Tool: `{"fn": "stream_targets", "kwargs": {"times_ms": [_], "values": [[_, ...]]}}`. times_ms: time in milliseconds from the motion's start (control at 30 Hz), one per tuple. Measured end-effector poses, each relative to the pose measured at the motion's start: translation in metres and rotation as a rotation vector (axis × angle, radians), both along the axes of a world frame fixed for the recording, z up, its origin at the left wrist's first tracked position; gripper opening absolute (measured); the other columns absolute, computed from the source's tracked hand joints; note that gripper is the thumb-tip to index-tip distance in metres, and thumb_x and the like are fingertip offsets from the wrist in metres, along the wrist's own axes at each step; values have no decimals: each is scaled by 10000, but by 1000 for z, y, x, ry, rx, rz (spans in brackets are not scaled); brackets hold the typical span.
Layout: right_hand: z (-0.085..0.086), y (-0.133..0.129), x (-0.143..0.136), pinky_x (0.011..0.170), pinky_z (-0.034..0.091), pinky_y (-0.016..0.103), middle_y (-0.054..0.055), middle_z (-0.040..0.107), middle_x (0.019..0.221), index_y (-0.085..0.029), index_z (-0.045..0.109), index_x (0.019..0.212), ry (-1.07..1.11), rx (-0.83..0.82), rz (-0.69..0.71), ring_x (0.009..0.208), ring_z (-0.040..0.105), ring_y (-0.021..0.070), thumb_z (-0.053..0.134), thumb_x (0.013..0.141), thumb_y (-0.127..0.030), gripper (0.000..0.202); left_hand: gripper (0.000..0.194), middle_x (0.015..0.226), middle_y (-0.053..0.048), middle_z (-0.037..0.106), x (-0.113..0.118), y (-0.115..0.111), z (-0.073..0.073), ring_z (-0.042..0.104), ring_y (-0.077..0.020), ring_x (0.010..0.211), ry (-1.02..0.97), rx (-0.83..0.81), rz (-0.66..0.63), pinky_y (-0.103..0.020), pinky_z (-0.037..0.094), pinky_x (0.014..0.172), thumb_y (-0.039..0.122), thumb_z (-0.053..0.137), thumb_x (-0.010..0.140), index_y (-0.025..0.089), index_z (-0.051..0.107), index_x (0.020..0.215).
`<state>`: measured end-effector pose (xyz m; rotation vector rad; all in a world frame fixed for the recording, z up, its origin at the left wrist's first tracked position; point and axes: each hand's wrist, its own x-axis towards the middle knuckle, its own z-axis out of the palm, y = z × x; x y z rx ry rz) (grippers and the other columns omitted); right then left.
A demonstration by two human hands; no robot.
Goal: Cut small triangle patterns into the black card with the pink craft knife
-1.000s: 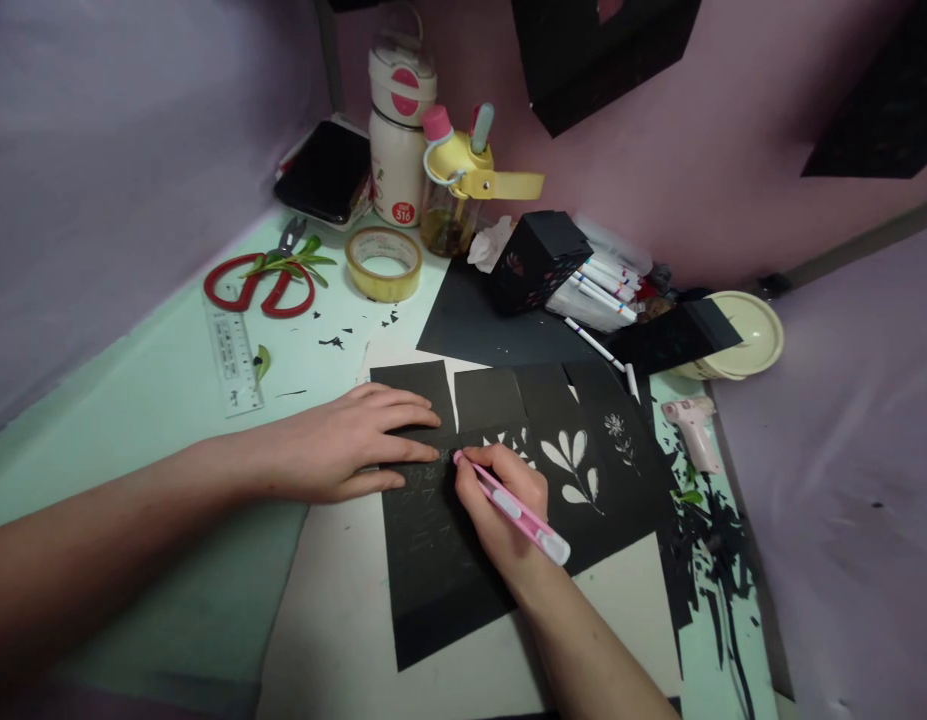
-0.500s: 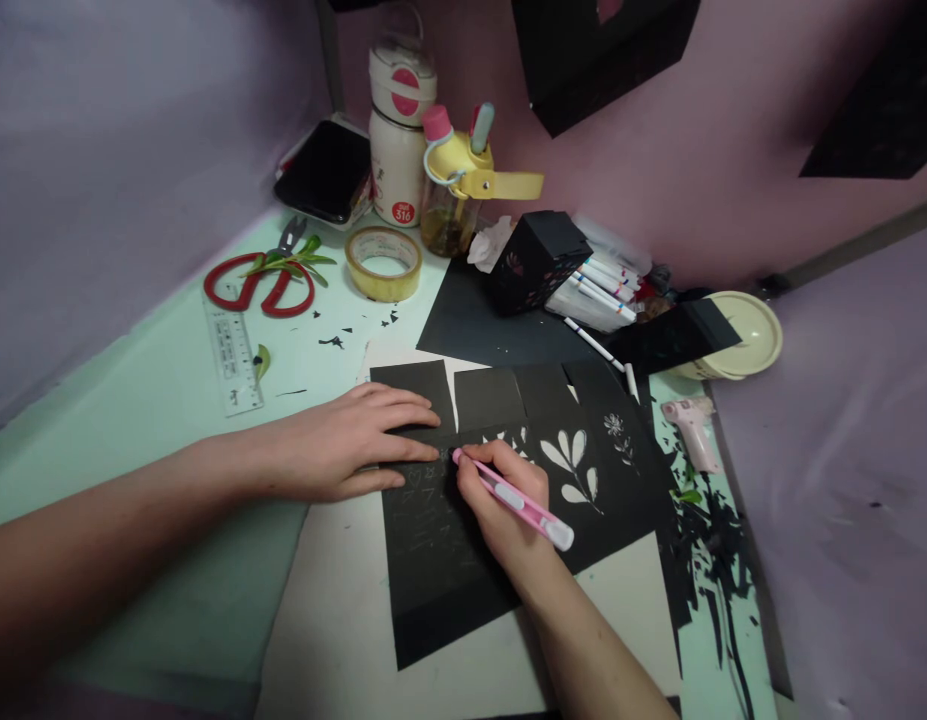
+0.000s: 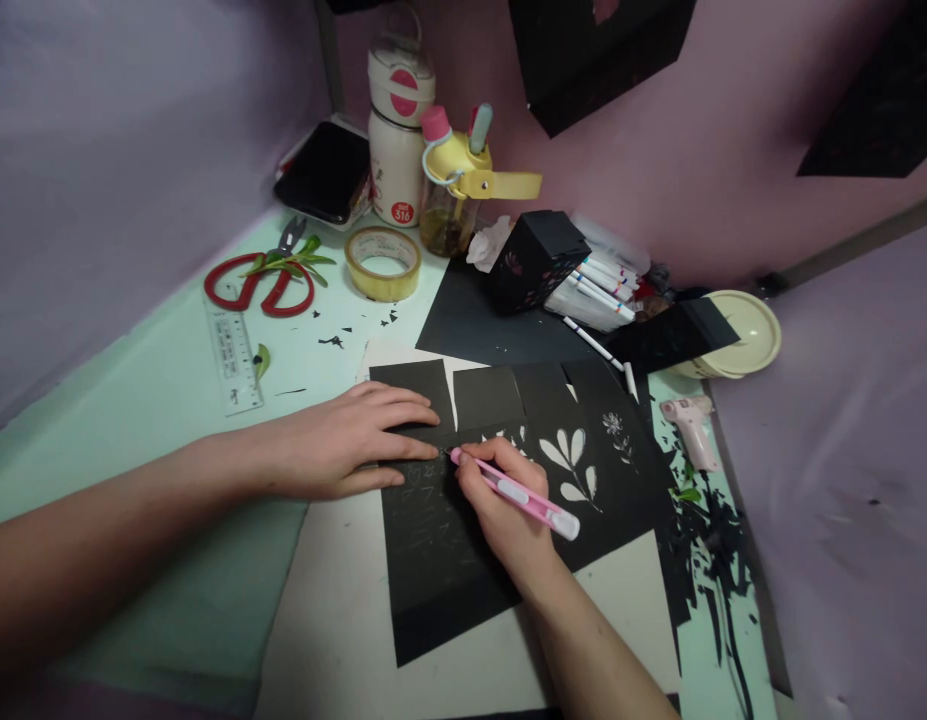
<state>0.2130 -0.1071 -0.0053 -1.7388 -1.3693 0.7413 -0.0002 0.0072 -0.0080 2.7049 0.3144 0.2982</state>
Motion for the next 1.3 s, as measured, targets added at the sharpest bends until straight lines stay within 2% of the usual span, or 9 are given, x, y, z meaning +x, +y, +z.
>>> {"fn": "stream_targets", "kwargs": {"times_ms": [200,533,700,1000,1300], "values": [[-2,1,1,554,454,248,17,704,669,-201,701,748,-42,19,-18,581,615,146,651,829,-292,131,331,1406,-88,535,-1,0,-1,442,-289,1328,-3,0,-3,-449,343,1040,358,588,939,277,630,1257],[-1,1,2,567,466,247,21,721,707,-204,703,758,10,-15,3,604,634,149,670,820,-290,111,322,1410,-90,534,-1,0,0,440,-286,1329,-8,0,-3,-445,339,1049,357,582,944,276,633,1251],[-1,2,4,548,466,236,13,707,694,-206,711,792,50,-22,-50,606,620,148,681,819,-310,112,328,1395,-90,547,-2,1,-1,454,-286,1321,-36,-6,-5,-432,341,1045,346,592,937,273,636,1254],[3,3,0,521,447,242,2,681,631,-209,691,731,-36,8,-9,550,604,142,659,808,-283,111,318,1392,-95,549,-2,0,1,460,-291,1317,-28,-7,-5,-442,346,1046,342,589,937,268,643,1241],[3,2,-2,547,481,249,17,721,670,-206,701,731,-24,20,0,570,644,151,676,811,-292,120,325,1404,-100,538,-1,1,2,445,-287,1329,-6,-1,-5,-440,346,1037,351,578,945,272,633,1256]]}}
